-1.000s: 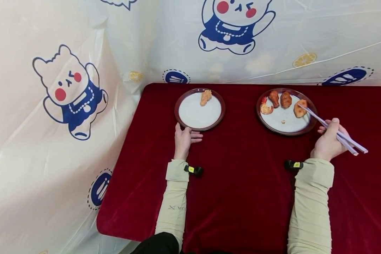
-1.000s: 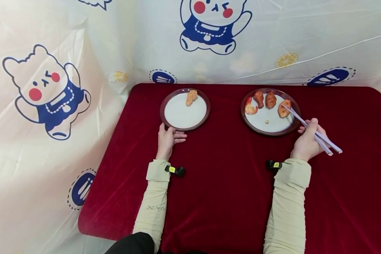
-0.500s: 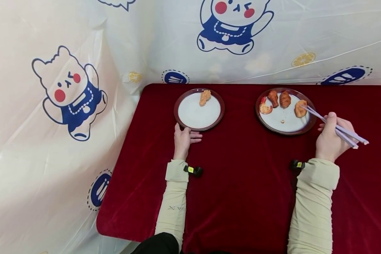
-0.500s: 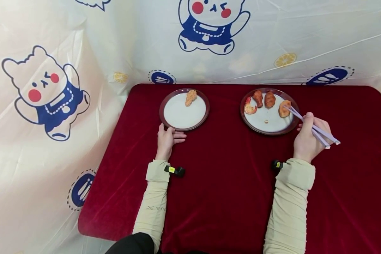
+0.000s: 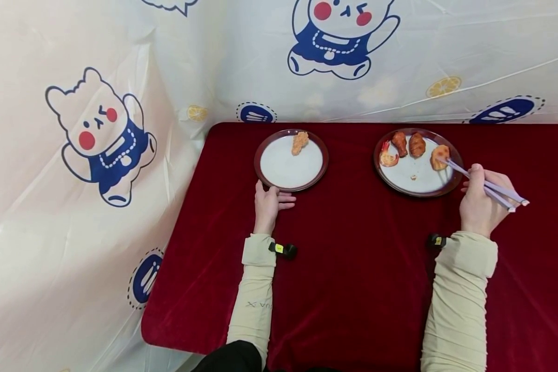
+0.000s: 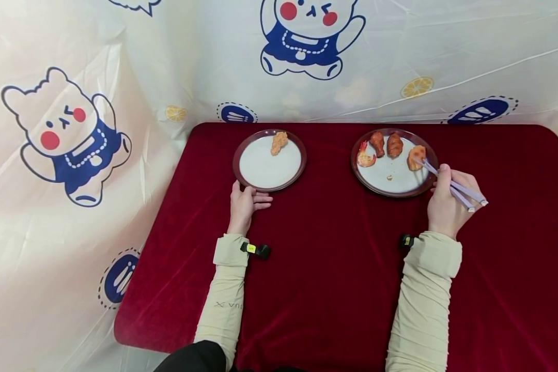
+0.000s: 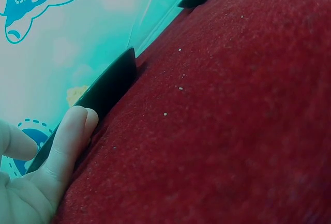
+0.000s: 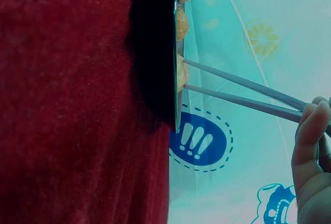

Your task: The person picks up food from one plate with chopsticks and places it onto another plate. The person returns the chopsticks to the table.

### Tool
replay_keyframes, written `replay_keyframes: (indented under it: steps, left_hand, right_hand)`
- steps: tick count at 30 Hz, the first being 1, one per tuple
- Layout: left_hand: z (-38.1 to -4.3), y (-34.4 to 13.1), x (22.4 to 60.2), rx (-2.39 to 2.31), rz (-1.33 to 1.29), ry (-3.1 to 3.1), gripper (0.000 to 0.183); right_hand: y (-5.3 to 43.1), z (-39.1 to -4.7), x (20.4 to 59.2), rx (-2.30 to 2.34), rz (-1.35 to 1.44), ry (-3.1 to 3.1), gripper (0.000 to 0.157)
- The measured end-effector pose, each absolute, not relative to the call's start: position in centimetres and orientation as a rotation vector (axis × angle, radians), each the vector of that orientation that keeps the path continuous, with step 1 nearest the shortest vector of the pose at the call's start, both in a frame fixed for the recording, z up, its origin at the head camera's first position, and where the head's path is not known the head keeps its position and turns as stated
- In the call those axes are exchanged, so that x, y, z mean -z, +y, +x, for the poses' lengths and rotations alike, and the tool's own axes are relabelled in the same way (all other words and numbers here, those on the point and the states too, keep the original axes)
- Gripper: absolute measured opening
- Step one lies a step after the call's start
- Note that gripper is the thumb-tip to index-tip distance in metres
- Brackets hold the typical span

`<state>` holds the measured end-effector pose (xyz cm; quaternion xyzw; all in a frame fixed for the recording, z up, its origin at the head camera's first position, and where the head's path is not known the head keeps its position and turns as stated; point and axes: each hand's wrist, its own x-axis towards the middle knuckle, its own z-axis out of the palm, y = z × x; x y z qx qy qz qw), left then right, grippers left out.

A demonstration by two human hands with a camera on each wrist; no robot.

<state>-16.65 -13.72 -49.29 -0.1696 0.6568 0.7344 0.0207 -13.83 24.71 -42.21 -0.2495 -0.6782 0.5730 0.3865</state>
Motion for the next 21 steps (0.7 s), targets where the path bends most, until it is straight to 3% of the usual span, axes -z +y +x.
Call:
replay_keyframes:
  steps: [21]
  left_hand:
    - [-16.49,-13.93,49.13,-2.287,-0.485,2.011,0.074]
  right_hand:
    - [24.5,-14.02,43.01,-1.492,-0.581,-1.686,0.02]
